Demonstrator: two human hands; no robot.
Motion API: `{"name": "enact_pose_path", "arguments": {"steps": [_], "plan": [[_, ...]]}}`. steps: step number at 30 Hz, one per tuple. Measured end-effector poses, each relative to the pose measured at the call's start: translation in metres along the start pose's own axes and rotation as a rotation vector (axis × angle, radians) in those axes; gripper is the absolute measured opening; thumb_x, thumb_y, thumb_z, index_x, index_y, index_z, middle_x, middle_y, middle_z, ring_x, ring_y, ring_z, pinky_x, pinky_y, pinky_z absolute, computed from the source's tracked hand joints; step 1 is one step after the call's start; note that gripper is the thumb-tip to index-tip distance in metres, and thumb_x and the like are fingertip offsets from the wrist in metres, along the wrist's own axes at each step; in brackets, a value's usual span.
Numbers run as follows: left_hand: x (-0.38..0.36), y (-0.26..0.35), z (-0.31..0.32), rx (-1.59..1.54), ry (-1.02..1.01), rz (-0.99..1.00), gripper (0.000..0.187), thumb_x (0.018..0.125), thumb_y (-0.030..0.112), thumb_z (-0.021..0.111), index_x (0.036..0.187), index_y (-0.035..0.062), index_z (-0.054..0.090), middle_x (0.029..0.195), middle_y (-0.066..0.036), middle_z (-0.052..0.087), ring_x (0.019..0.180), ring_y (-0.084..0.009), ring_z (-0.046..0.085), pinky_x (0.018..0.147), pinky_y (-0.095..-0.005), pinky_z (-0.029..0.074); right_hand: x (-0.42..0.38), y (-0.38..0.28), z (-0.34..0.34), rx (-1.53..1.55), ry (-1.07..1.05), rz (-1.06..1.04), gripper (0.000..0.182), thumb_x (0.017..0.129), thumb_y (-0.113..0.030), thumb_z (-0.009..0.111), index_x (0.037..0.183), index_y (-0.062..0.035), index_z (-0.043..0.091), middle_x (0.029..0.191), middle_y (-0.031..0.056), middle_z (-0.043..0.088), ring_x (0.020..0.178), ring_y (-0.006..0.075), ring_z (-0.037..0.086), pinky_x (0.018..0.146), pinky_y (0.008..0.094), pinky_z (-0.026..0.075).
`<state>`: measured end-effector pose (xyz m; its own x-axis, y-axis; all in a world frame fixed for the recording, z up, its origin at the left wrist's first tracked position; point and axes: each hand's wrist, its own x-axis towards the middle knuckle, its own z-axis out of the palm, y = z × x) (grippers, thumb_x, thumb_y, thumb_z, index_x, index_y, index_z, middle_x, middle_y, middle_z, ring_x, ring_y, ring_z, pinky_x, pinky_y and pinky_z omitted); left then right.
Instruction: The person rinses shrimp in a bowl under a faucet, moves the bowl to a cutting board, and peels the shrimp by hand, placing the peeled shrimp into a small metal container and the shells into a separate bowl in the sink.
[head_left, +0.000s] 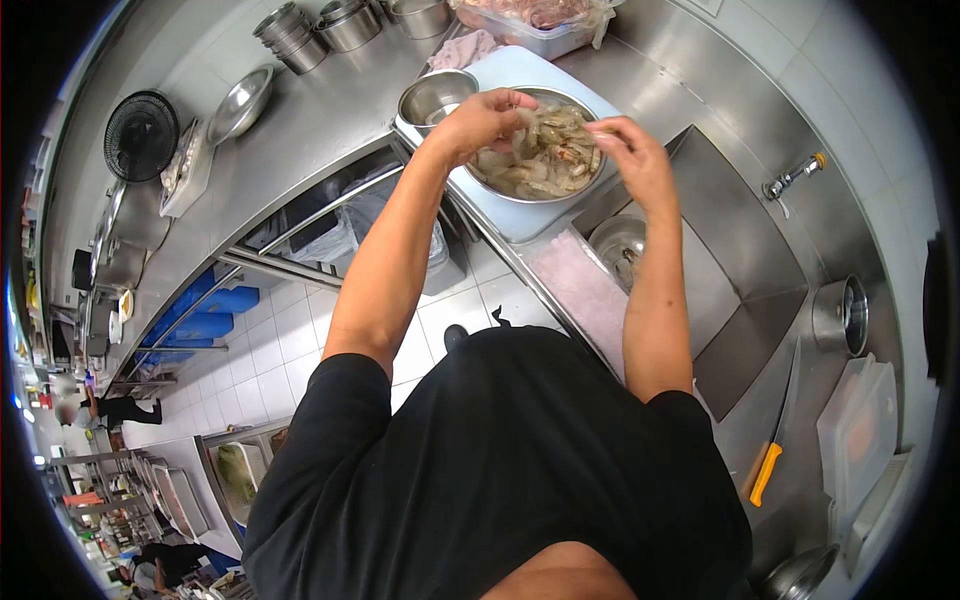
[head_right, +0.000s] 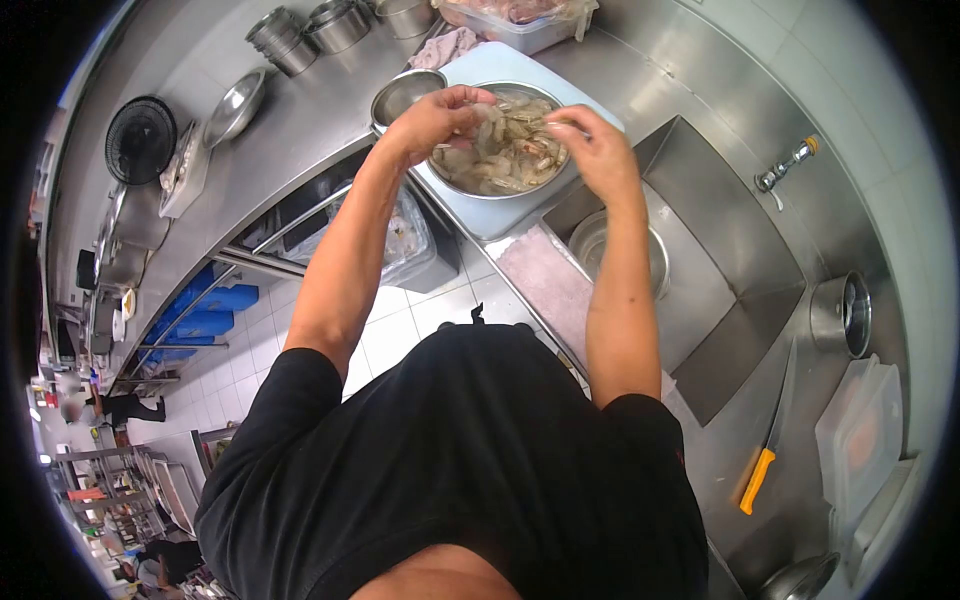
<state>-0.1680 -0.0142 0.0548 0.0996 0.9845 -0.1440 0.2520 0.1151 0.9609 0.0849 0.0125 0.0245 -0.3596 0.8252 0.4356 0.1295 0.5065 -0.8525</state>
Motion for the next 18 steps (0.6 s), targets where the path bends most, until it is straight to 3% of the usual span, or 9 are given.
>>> {"name": "enact_pose_path", "arguments": {"steps": [1, 3, 5, 6, 7, 10, 13, 14, 18], "plan": [[-0.002, 0.002, 0.001, 0.168, 0.103, 0.005, 0.024, 0.090, 0.019, 0.063, 0.113, 0.0113, 0.064, 0.084, 0.003, 0.062, 0.071, -0.0082, 0.055, 0.065, -0.0239, 0.047, -0.007, 0.006, -0.011, 0.026, 0.077, -0.014, 0.020, 0.093, -0.018, 0.063, 0.106, -0.0043, 0.066, 0.099, 0.0035, 0.069, 0.088, 0.0136, 0.064, 0.082, 0.0272, 0.049], [-0.002, -0.008, -0.006, 0.741, 0.131, 0.105, 0.028, 0.085, 0.016, 0.060, 0.111, 0.0112, 0.066, 0.083, -0.009, 0.068, 0.073, -0.0209, 0.065, 0.069, -0.0333, 0.051, -0.029, 0.023, -0.030, 0.059, 0.280, 0.133, 0.020, 0.094, -0.019, 0.062, 0.104, -0.0018, 0.066, 0.093, 0.0032, 0.068, 0.087, 0.0094, 0.060, 0.079, 0.0232, 0.048], [0.002, -0.040, -0.005, 1.078, 0.139, 0.291, 0.027, 0.084, 0.016, 0.060, 0.109, 0.0098, 0.067, 0.083, -0.016, 0.069, 0.076, -0.0293, 0.068, 0.072, -0.0398, 0.052, -0.058, 0.058, -0.047, 0.177, 0.399, 0.292, 0.021, 0.091, -0.015, 0.065, 0.109, -0.0061, 0.066, 0.100, 0.0074, 0.070, 0.098, 0.0151, 0.066, 0.084, 0.0278, 0.049], [0.005, -0.056, -0.004, 1.160, 0.170, 0.323, 0.026, 0.084, 0.019, 0.059, 0.107, 0.0098, 0.067, 0.090, -0.021, 0.068, 0.086, -0.0372, 0.067, 0.078, -0.0459, 0.051, -0.075, 0.097, -0.057, -0.011, 0.349, 0.384, 0.023, 0.090, -0.014, 0.065, 0.111, -0.0063, 0.066, 0.100, 0.0097, 0.071, 0.100, 0.0178, 0.066, 0.084, 0.0293, 0.050], [0.002, -0.055, 0.001, 1.162, 0.189, 0.286, 0.025, 0.084, 0.018, 0.059, 0.107, 0.0098, 0.067, 0.090, -0.020, 0.069, 0.086, -0.0371, 0.067, 0.077, -0.0460, 0.051, -0.088, 0.125, -0.064, -0.202, 0.295, 0.474, 0.025, 0.089, -0.013, 0.065, 0.113, -0.0065, 0.066, 0.101, 0.0119, 0.071, 0.102, 0.0206, 0.067, 0.084, 0.0308, 0.050], [-0.002, -0.043, 0.010, 1.113, 0.234, 0.268, 0.025, 0.084, 0.019, 0.062, 0.106, 0.0092, 0.066, 0.087, -0.017, 0.069, 0.085, -0.0347, 0.067, 0.076, -0.0442, 0.052, -0.111, 0.105, -0.059, -0.846, 0.060, 0.400, 0.029, 0.088, -0.014, 0.065, 0.117, -0.0069, 0.065, 0.103, 0.0154, 0.070, 0.102, 0.0279, 0.066, 0.085, 0.0351, 0.050], [-0.008, -0.010, 0.015, 0.801, 0.212, 0.178, 0.026, 0.085, 0.022, 0.064, 0.108, 0.0093, 0.066, 0.086, -0.015, 0.070, 0.080, -0.0312, 0.067, 0.073, -0.0407, 0.052, -0.071, 0.034, -0.035, -0.566, 0.216, 0.183, 0.033, 0.087, -0.017, 0.065, 0.119, -0.0071, 0.065, 0.108, 0.0163, 0.069, 0.104, 0.0332, 0.063, 0.087, 0.0385, 0.050], [-0.010, -0.002, 0.015, 0.684, 0.176, 0.181, 0.027, 0.088, 0.024, 0.064, 0.110, 0.0079, 0.065, 0.086, -0.008, 0.071, 0.076, -0.0208, 0.067, 0.067, -0.0328, 0.051, -0.058, 0.012, -0.023, -0.480, 0.190, 0.141, 0.032, 0.088, -0.017, 0.064, 0.118, -0.0072, 0.066, 0.108, 0.0173, 0.068, 0.103, 0.0332, 0.063, 0.086, 0.0398, 0.050], [-0.010, 0.013, 0.023, 0.243, 0.014, 0.020, 0.027, 0.092, 0.021, 0.063, 0.114, 0.0051, 0.064, 0.092, -0.001, 0.072, 0.078, -0.0066, 0.065, 0.061, -0.0219, 0.047, -0.017, -0.029, 0.029, -0.373, 0.132, -0.084, 0.029, 0.087, -0.018, 0.063, 0.113, -0.0069, 0.068, 0.095, 0.0196, 0.068, 0.089, 0.0354, 0.067, 0.078, 0.0436, 0.051]]}}
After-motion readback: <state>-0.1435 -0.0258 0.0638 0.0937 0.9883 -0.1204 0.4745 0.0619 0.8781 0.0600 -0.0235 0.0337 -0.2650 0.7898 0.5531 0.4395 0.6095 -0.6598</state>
